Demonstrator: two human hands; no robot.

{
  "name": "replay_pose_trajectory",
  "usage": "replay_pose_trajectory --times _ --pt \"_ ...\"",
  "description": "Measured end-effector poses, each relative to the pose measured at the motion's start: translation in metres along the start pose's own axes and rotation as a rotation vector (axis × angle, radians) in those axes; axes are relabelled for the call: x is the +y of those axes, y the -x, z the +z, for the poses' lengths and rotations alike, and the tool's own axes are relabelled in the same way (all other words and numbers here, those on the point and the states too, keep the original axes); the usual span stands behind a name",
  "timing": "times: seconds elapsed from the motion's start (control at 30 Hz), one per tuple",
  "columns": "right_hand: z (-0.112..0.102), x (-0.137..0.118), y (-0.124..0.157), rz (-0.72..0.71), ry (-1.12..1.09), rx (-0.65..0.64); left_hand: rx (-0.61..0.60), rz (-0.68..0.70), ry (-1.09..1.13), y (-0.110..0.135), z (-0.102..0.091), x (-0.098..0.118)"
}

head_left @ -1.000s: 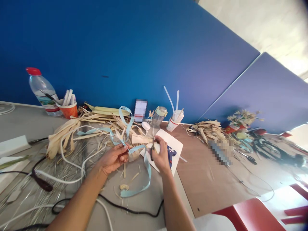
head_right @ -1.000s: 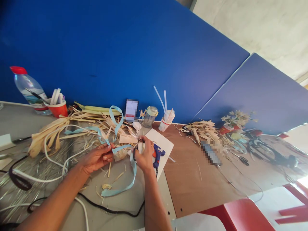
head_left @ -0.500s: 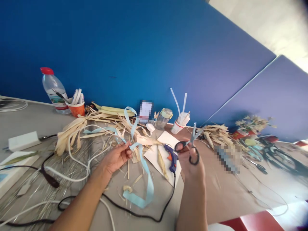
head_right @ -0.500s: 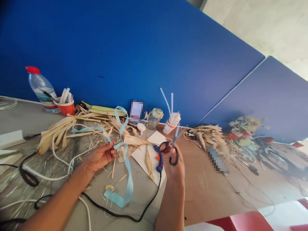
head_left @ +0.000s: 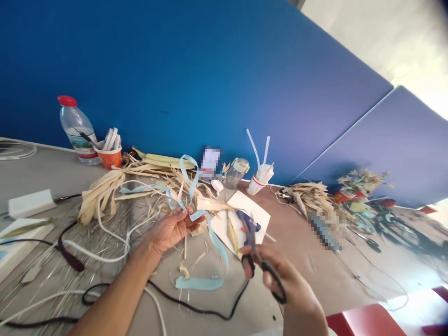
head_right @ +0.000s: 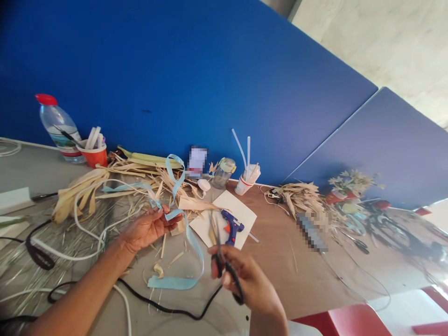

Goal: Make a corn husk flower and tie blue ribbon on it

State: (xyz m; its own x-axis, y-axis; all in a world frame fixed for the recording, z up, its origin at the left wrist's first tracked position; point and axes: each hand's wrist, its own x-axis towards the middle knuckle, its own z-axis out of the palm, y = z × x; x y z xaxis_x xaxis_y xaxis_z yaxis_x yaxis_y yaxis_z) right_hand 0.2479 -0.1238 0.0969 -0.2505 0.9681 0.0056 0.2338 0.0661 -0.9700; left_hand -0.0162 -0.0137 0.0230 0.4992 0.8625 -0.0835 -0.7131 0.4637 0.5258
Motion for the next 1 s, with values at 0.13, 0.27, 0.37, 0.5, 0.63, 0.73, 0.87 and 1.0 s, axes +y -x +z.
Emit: replay_pose_trajectory --times 0.13,0.27,0.37,0.5,0.63,0.73,0.87,1.0 --pt "0.023 0.007 -0.002 0.110 -0.083 -0.312 -0.042 -0.018 -0.054 0.000 0.000 0.000" --pt "0.040 0.006 -0.011 0.235 -0.070 -0.312 -0.055 -0.010 -0.098 0.001 -0.002 -0.002" --pt "0.045 0.006 -0.013 0.274 -0.056 -0.307 -0.076 0.023 -0.090 0.000 -0.002 -0.003" --pt "0.044 0.010 -0.010 0.312 -0.091 -0.320 -0.072 0.065 -0.074 0.000 -0.002 -0.004" --pt "0.044 0.012 -0.009 0.327 -0.094 -0.307 -0.038 0.075 -0.096 -0.002 -0.003 -0.006" --pt "0.046 0.013 -0.013 0.324 -0.070 -0.301 -0.001 0.080 -0.099 -0.003 -0.003 -0.007" --pt "0.051 0.020 -0.020 0.324 -0.073 -0.317 0.016 0.073 -0.089 -0.003 -0.003 -0.008" --pt "0.056 0.025 -0.027 0.301 -0.101 -0.319 0.028 0.064 -0.074 -0.005 -0.002 -0.007"
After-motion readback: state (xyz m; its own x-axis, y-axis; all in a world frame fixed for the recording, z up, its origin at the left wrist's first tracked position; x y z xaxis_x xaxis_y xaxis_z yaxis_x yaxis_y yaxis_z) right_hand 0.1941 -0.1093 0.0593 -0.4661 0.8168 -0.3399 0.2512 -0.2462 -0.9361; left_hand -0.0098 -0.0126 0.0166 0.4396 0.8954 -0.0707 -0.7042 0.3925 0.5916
